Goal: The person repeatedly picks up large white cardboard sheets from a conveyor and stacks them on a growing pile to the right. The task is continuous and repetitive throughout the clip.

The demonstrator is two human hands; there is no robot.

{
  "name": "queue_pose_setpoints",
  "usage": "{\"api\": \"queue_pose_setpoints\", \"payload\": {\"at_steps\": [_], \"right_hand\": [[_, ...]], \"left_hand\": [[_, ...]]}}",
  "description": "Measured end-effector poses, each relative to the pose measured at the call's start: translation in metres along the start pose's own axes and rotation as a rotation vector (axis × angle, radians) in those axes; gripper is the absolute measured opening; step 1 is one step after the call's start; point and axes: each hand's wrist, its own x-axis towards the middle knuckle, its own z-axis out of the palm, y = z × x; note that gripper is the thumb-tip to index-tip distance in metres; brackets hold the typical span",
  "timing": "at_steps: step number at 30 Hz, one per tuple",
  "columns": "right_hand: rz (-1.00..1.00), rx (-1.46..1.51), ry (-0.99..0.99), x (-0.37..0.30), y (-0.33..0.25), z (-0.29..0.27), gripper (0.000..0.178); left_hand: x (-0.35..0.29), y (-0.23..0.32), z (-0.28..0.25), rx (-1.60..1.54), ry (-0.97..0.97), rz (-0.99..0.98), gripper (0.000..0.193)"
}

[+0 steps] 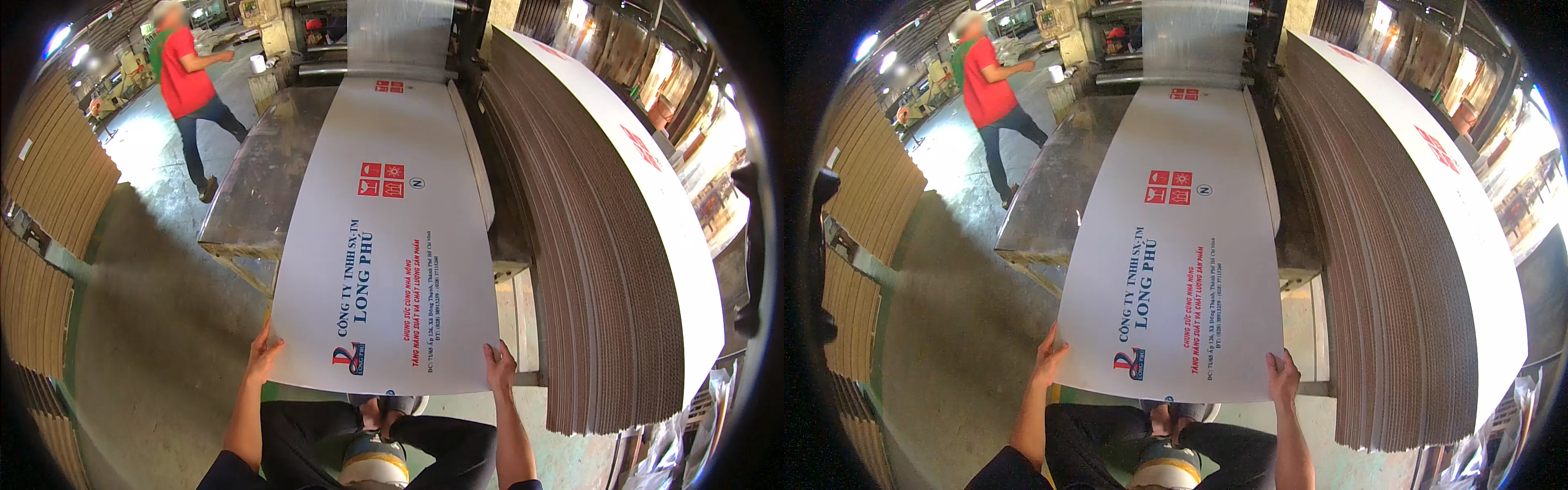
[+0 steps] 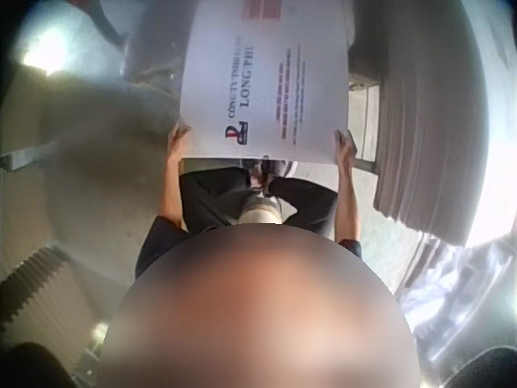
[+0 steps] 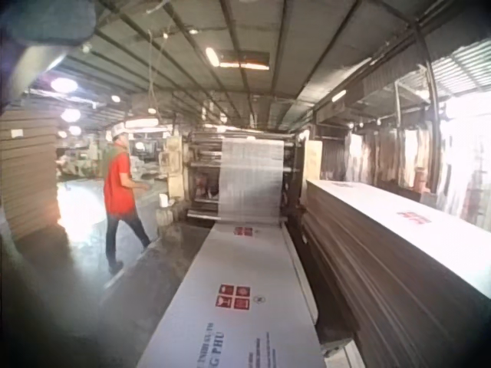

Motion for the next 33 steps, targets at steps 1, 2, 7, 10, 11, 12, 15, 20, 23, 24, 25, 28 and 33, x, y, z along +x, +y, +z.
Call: {"api": "queue_pose_setpoints", "payload": {"at_steps": [1,2,7,10,11,12,15,20,23,24,25,28,33], "right_hand": [[-0.032,-0.001,0.023,0.003,-0.001,0.003,0.052],[0.004,-0.037,-0.01,0.006,-0.005,0.004,0.055],[0.02,-0.457,-0.06,-0.011,-0.09,-0.036,0.063],[-0.576,-0.21,-0.034,-0.07,-0.156,-0.14,0.053],[-0.765,-0.396,0.008,-0.094,-0.168,-0.192,0.046],[-0.857,-0.467,0.077,-0.119,-0.173,-0.251,0.034],[-0.589,-0.365,0.248,-0.153,-0.149,-0.417,0.035],[0.162,-0.917,0.0,-0.181,-0.04,-0.516,0.071],[-0.613,-1.248,0.074,-0.255,-0.023,-0.483,0.053],[-0.459,-1.035,0.036,-0.287,-0.03,-0.47,0.065],[-0.263,-0.767,0.042,-0.317,-0.042,-0.455,0.082],[-0.305,-0.807,0.075,-0.398,-0.09,-0.436,0.072],[-0.511,-0.826,0.352,-0.455,-0.166,-0.406,0.053]], "left_hand": [[0.003,-0.004,-0.001,0.016,0.022,-0.012,0.072],[0.004,-0.008,-0.001,0.041,0.053,-0.009,0.072],[0.018,-0.006,-0.004,0.456,0.41,0.125,0.062],[-0.009,0.011,-0.006,0.79,0.678,0.429,0.055],[-0.034,0.016,-0.01,0.682,0.639,0.516,0.052],[-0.067,0.018,-0.013,0.544,0.605,0.57,0.049],[-0.193,-0.014,0.002,0.356,0.25,0.288,0.035],[-0.383,-0.112,0.049,0.085,-0.14,-0.137,0.025],[-0.479,-0.156,0.094,-0.019,-0.297,-0.318,0.025],[-0.496,-0.166,0.105,0.042,-0.392,-0.309,0.027],[-0.515,-0.174,0.117,0.101,-0.484,-0.303,0.03],[-0.545,-0.172,0.139,0.042,-0.751,-0.253,0.038],[-0.533,-0.06,0.178,-0.004,-0.838,-0.132,0.04]]}}
